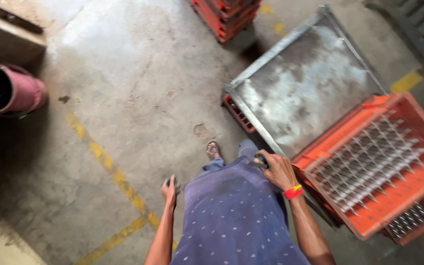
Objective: The person uses a metal rod to pick up and transfer small metal caps from one red crate to another, arranging them in a grid pattern. The person also moves crates around the workspace to continue the task.
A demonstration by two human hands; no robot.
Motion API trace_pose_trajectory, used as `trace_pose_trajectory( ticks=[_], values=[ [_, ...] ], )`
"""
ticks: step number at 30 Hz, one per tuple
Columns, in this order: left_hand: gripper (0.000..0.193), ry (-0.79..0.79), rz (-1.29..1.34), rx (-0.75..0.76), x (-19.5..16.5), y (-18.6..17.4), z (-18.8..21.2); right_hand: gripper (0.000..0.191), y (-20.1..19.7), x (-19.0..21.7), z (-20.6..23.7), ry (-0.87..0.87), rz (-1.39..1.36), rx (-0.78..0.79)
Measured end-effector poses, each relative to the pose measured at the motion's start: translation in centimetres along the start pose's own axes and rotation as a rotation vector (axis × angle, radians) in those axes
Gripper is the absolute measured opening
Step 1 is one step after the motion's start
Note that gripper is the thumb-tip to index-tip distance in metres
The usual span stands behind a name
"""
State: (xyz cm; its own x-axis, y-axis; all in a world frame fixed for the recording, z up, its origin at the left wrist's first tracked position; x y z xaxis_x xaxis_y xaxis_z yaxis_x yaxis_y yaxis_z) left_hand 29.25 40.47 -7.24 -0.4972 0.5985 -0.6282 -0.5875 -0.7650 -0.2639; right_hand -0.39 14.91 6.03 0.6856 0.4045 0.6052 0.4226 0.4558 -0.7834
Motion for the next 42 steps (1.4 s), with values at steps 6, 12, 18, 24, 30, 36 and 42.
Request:
trace_pose_trajectory(
  ticks=[6,12,18,24,30,36,42],
  values=[
    [0.071,-0.068,0.497,0.369,-12.4,9.8,-7.9,0.024,8.7,2.0,-9.0,0.335,-0.931,0.035],
    [0.088,0.014,0.620,0.795,-23.1,20.2,-10.1,0.021,11.1,4.8,-19.3,0.048,-0.209,0.154],
    [0.092,0.085,0.668,0.856,-33.3,23.7,-16.1,0.034,9.2,6.9,-32.8,0.216,-0.131,0.151],
    [0.089,0.141,0.412,0.908,-37.0,26.8,-20.2,0.035,8.1,6.9,-40.2,0.193,-0.274,0.006],
    [0.074,1.459,-0.688,0.182,-50.9,25.8,-24.3,0.045,8.1,1.6,-44.1,0.606,-1.147,-0.128],
    [0.041,1.676,-0.656,0.103,-68.8,33.8,-33.7,0.059,3.6,-5.6,-54.6,0.782,-1.319,-0.527],
    [0.057,1.559,-0.731,0.132,-82.5,49.9,-43.6,0.068,-5.9,-12.4,-69.9,0.707,-0.715,-0.650]
  ],
)
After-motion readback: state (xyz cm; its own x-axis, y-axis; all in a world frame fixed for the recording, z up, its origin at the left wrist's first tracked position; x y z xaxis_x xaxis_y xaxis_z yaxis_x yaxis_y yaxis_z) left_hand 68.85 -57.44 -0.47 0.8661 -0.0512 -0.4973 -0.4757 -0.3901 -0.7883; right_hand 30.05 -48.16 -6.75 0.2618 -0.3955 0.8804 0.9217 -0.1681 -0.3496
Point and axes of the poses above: each hand's wrist, its own z-axis away from the middle knuckle, its own y-axis out of the palm, x = y × z, the point moved 5 cm from there along -z, towards the middle knuckle, and after that the axes turned 3 degrees about y, right-handed, at the moved point
